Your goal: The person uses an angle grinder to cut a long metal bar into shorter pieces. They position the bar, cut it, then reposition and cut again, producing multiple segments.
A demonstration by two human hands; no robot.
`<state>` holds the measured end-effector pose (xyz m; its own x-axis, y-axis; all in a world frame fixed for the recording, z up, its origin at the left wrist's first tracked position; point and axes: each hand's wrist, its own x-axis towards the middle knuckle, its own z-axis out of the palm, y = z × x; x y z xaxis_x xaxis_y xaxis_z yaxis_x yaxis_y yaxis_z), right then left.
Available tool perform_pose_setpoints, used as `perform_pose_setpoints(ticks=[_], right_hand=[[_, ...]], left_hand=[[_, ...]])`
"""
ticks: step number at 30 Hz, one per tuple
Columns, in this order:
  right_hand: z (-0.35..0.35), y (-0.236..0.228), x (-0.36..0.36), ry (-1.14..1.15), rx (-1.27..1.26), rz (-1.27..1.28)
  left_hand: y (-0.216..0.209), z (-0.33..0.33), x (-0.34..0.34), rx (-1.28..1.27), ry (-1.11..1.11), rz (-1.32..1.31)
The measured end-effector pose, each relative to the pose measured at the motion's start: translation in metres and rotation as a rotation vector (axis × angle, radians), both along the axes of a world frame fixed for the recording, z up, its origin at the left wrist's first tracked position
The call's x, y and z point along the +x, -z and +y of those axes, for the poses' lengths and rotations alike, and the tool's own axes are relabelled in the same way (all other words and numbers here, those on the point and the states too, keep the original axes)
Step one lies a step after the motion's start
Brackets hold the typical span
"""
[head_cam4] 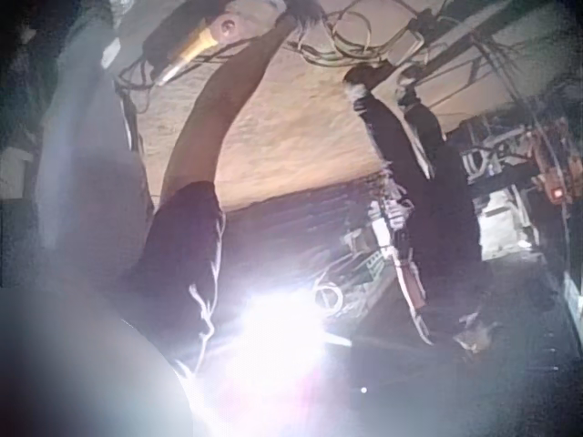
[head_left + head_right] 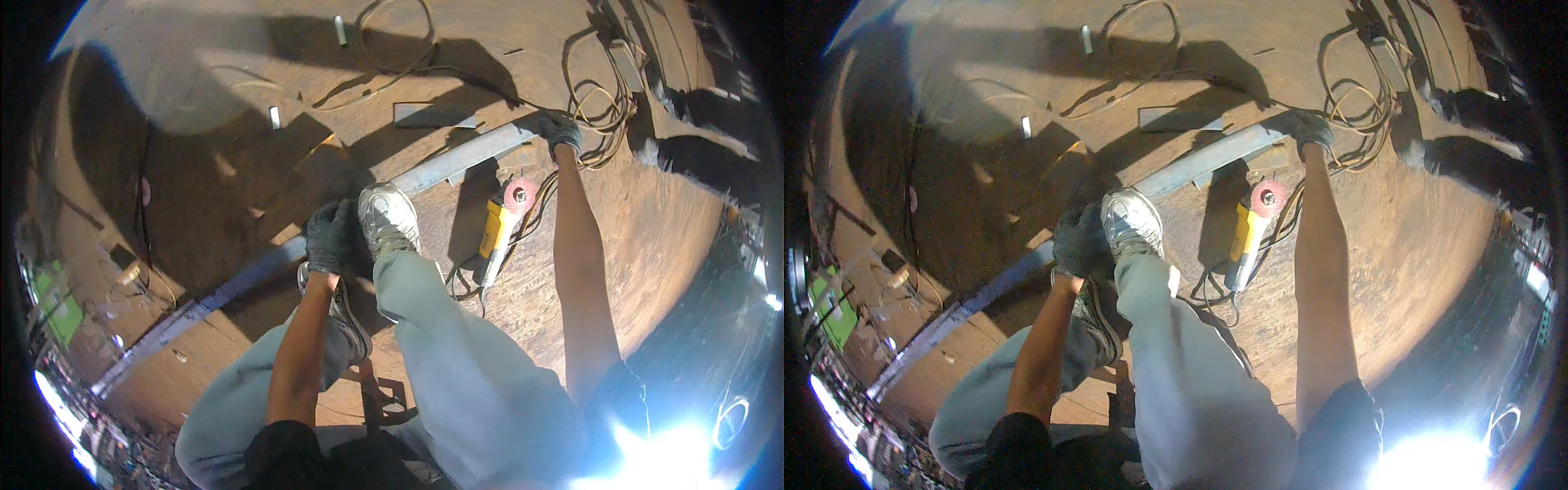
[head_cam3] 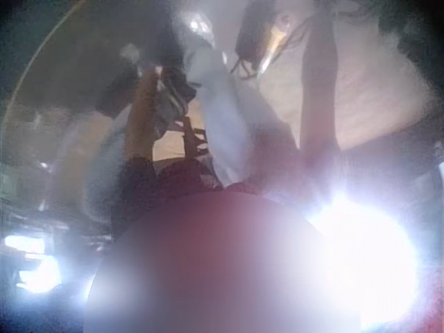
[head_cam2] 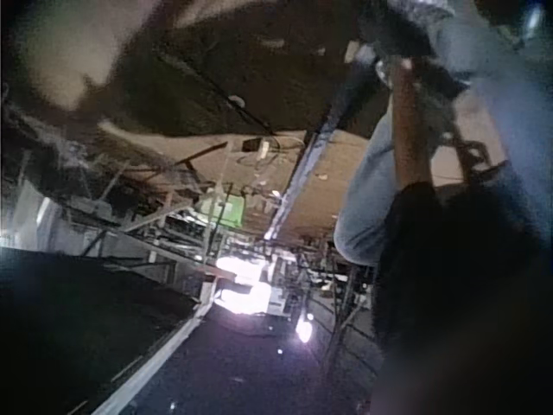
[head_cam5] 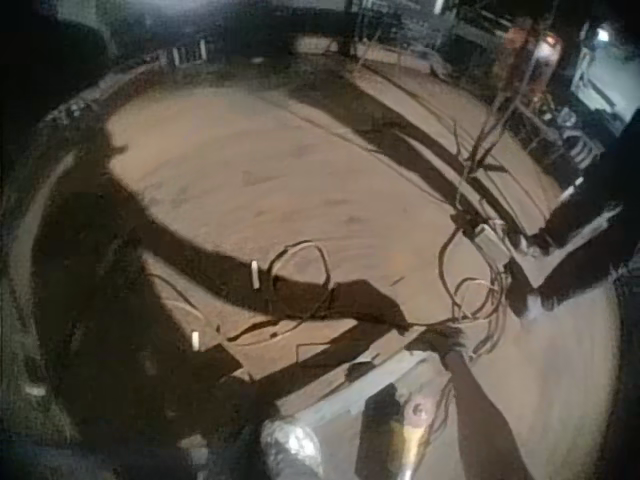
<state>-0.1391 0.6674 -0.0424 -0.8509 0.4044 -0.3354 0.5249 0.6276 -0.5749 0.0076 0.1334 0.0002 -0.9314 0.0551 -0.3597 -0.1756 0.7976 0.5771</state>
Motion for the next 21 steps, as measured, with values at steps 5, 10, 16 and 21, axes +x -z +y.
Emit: perform_pose_setpoints(ticks=[5,10,16,21], right_hand=[[-0.001,-0.002,-0.005,-0.148,0.414,-0.066],[0.006,0.024,-0.007,-0.014,0.314,-0.052],[-0.008,0.009,-0.006,-0.003,0.434,-0.103],[0.000,0.000,0.036,0.207,0.010,0.203]], left_hand=[[-0.012,0.006,-0.012,0.134,0.024,-0.023],[-0.013,0.008,-0.008,0.297,-0.109,-0.139],[-0.007,0.000,0.007,0.139,0.146,0.067],[-0.016,0.001,-0.003,0.050,0.319,0.157]])
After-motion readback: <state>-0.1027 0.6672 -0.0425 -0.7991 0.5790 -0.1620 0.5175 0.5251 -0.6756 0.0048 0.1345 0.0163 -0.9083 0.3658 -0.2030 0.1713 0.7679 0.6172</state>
